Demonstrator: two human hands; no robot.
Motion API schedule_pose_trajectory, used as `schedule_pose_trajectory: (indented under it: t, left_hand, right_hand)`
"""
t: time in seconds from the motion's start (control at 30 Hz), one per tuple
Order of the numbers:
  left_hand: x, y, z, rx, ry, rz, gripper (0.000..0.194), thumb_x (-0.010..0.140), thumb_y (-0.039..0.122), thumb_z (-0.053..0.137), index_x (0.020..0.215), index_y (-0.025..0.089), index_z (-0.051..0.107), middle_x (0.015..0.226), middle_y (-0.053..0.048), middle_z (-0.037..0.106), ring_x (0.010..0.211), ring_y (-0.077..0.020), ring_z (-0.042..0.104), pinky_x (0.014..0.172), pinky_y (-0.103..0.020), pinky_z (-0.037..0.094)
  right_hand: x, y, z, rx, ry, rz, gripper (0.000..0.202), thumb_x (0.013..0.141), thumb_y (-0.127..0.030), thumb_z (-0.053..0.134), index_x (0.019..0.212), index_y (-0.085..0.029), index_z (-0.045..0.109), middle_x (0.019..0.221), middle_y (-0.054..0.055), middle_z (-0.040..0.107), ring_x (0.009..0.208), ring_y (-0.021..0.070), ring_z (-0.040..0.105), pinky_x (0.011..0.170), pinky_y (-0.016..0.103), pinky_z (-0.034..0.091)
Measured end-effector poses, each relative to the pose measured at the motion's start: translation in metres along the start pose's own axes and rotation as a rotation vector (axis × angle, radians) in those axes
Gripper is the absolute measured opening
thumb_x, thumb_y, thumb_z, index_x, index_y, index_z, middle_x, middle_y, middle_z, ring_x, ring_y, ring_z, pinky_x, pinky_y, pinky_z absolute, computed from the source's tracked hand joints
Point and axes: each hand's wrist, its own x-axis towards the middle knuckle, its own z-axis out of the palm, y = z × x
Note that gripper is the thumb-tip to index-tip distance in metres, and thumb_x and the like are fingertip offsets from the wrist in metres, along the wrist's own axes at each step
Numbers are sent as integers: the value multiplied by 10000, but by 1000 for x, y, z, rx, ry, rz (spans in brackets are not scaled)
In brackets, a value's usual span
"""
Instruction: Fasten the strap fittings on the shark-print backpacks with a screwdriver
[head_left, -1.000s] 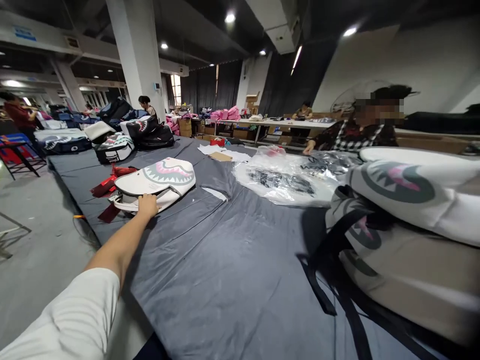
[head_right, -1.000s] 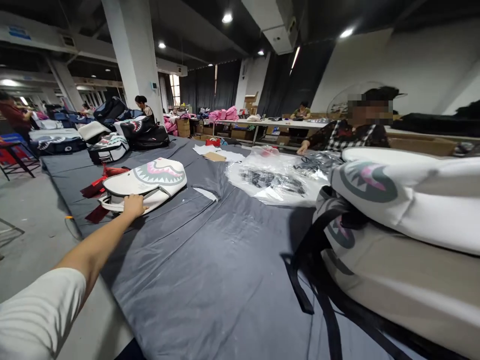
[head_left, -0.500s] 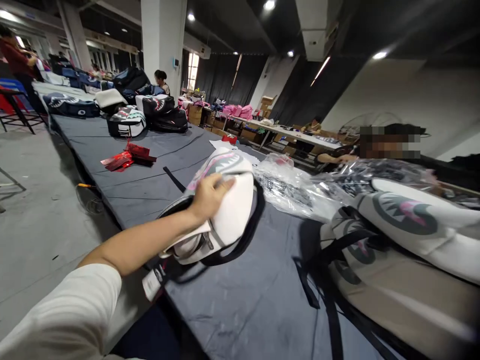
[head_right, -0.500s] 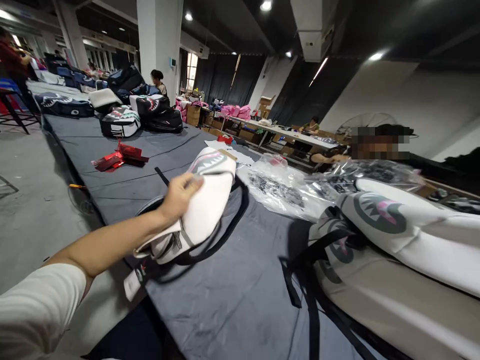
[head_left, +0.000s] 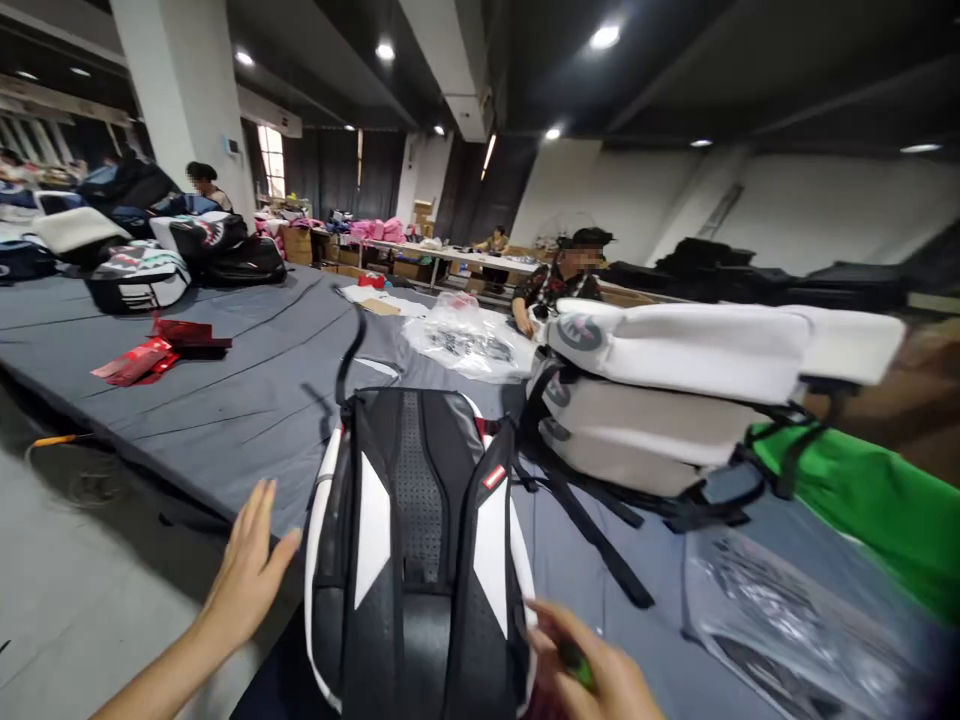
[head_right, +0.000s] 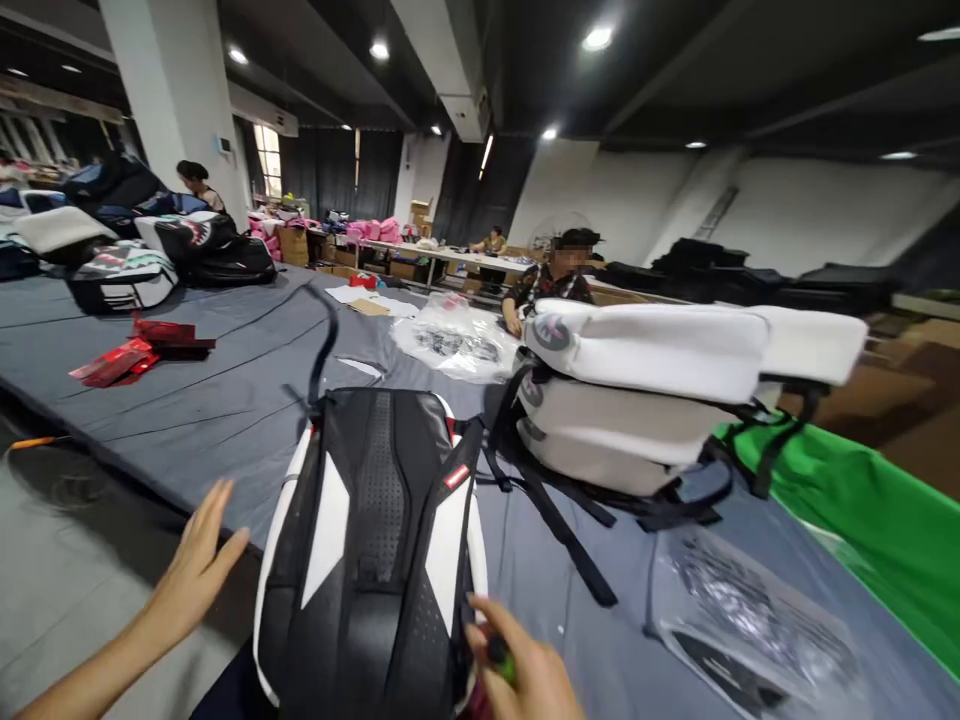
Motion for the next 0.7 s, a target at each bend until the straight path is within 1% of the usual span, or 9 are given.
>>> schedule_pose_trajectory:
  t: [0.03, 0.1, 0.13, 0.2, 0.3, 0.43, 0.53, 0.63, 0.7]
  left_hand:
    - [3, 16, -1, 55, -71, 204, 663, 943, 539, 391, 1514, 207, 326, 1597, -118, 302, 1496, -273, 223, 1212, -534, 214]
    - [5, 51, 8, 147, -311, 538, 663, 950, 529, 428, 1535, 246, 296, 1600, -89, 307, 1501, -256, 212, 1226, -508, 207]
    - [1, 65, 17, 199, -438, 644, 713, 930, 558, 465, 1541, 237, 286, 1596, -106, 306, 1499, -276, 218, 1224, -525, 203]
    - [-16, 78, 42, 298, -604, 768, 791, 893, 602, 510, 1544, 216, 282, 1588, -148, 293, 1489, -325, 227, 1210, -596, 180]
    - [-47, 53, 73, 369, -630, 826, 797, 905, 525, 523, 1567, 248, 178, 1611, -143, 175, 1490, -358, 185, 1182, -670, 174]
    - [-68, 4, 96, 312, -641, 833, 837, 888, 407, 517, 1540, 402, -9, 1608, -46, 107, 1480, -350, 184, 1156, -706, 241]
    - [-70, -9, 109, 258, -694, 818, 825, 867, 423, 486, 1500, 480, -39, 1592, 36, 90, 1467, -318, 194, 1165, -681, 278]
    - [-71, -15, 120, 263, -728, 828, 805, 859, 402, 451, 1491, 478, -42, 1584, 57, 89, 1457, -308, 180, 1174, -665, 276]
    - [-74, -22, 123, 286, -752, 853, 777, 865, 404, 428, 1489, 464, -32, 1584, 49, 115, 1451, -312, 186, 1162, -659, 298]
  right_hand:
    - [8, -14, 10, -79, 50, -82, 331, 908, -353, 446, 1123, -255, 678, 1022, 91, 748, 948, 262, 712, 828, 361, 570]
    - [28, -46, 33, -231, 99, -321, 410, 879, -152, 438, 1242, -231, 613, 1270, 91, 661, 1168, 225, 619, 973, 346, 506]
    - [38, -61, 44, -325, 56, -415, 475, 838, -83, 473, 1276, -227, 585, 1354, 90, 603, 1255, 223, 554, 1009, 344, 482]
    - [56, -81, 61, -537, -45, -387, 420, 797, -26, 529, 1174, -188, 621, 1248, 109, 646, 1186, 248, 593, 912, 330, 529]
    - [67, -79, 65, -764, -11, -106, 289, 838, 6, 491, 1061, -125, 621, 1042, 130, 666, 959, 251, 686, 738, 303, 553]
    - [56, -52, 58, -787, 165, 143, 365, 953, -144, 465, 1310, -71, 469, 1066, 164, 632, 763, 226, 715, 594, 287, 525]
    - [49, -44, 55, -757, 265, 196, 465, 976, -272, 493, 1385, -74, 398, 1148, 176, 600, 794, 220, 711, 568, 276, 502]
    - [51, -42, 48, -720, 363, 286, 538, 966, -297, 523, 1430, -82, 356, 1291, 213, 539, 858, 223, 707, 583, 272, 485]
    - [54, -37, 38, -635, 351, 378, 628, 955, -343, 551, 1463, -67, 309, 1273, 225, 573, 871, 243, 708, 608, 286, 480]
